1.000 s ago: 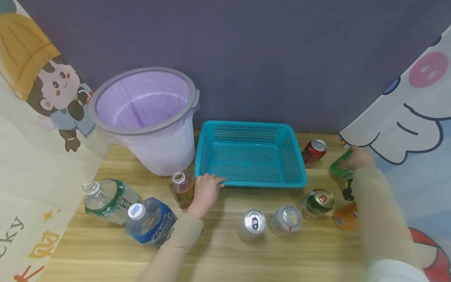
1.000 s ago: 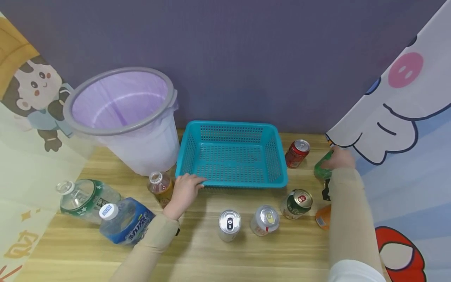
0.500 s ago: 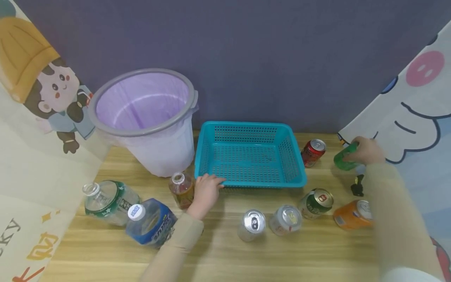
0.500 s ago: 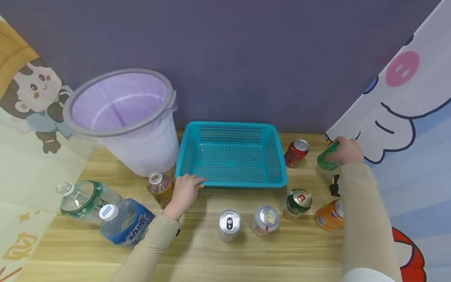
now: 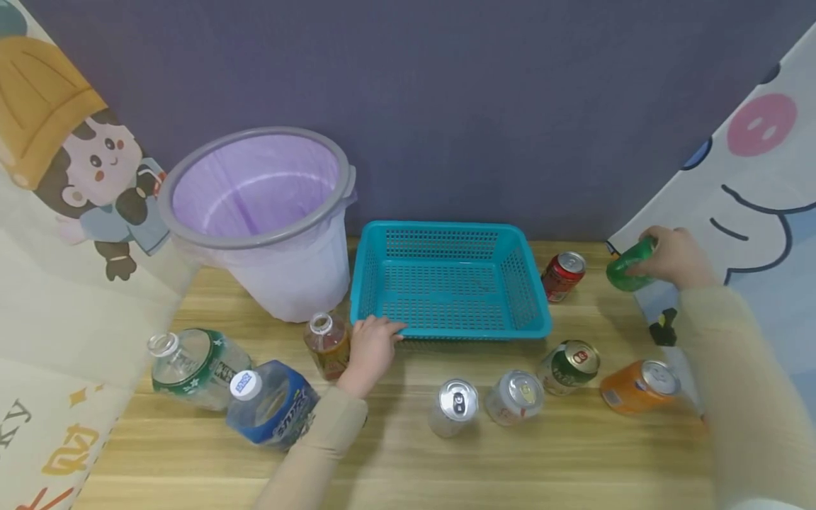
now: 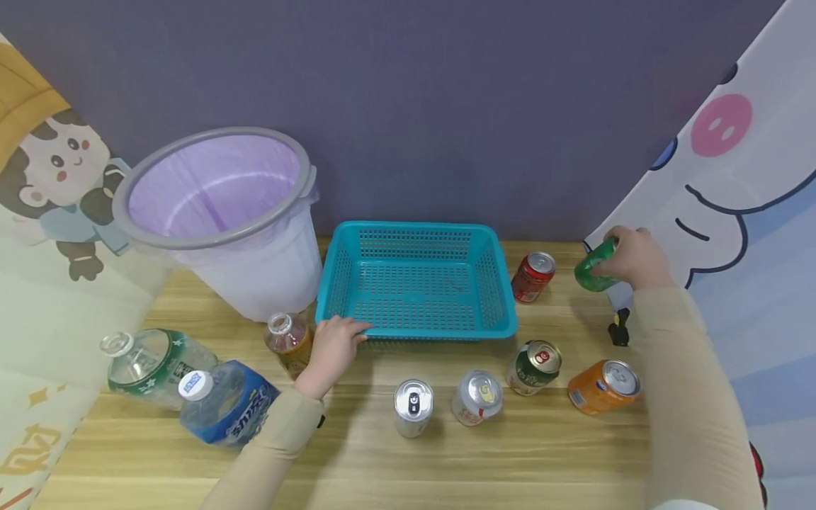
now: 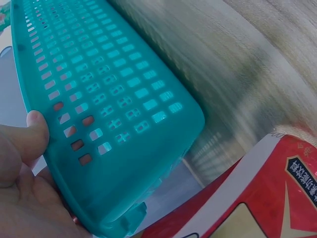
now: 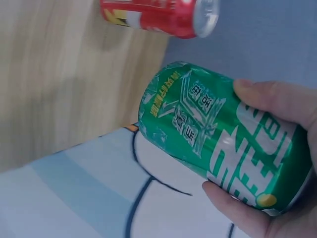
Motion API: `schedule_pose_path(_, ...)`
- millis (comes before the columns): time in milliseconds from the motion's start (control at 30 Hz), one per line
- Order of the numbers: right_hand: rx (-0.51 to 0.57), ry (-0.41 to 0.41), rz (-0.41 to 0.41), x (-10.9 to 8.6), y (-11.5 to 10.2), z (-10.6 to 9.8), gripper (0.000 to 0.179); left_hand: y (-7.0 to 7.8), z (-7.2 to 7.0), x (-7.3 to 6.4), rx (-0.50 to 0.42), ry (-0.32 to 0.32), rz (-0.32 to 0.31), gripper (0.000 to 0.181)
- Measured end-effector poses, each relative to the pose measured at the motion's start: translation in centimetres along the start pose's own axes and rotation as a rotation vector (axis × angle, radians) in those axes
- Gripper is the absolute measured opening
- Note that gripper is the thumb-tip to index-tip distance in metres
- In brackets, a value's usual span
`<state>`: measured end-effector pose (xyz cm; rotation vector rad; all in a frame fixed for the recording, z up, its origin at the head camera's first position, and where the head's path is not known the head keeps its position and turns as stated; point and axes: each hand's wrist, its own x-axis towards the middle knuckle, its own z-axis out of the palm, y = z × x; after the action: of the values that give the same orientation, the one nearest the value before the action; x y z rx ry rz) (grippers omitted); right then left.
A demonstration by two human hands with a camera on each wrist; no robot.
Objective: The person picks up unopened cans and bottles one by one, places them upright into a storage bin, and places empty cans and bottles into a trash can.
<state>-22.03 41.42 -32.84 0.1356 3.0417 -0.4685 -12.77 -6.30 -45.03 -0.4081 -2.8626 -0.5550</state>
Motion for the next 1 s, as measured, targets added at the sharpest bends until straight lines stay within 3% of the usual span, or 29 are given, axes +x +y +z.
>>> schedule_pose_path(333,-0.047,0.013,-0.097,-0.4,-2.5,-1.9,0.062,0.0,-0.1,-0.1,-0.010,0.023,0.006,0.019)
schedule_pose_path(633,-0.053,0.035,-0.126,-1.1,-4.9,-2.7,0.063,0.3,0.0,-0.1,-0.016,0.013,0.011,0.020)
schedule_pose_path(1000,-0.009,0.036,-0.251,-1.3,-8.1,-1.5,0.058,0.0,-0.2,-0.3,-0.006,0.013,0.014,0.020)
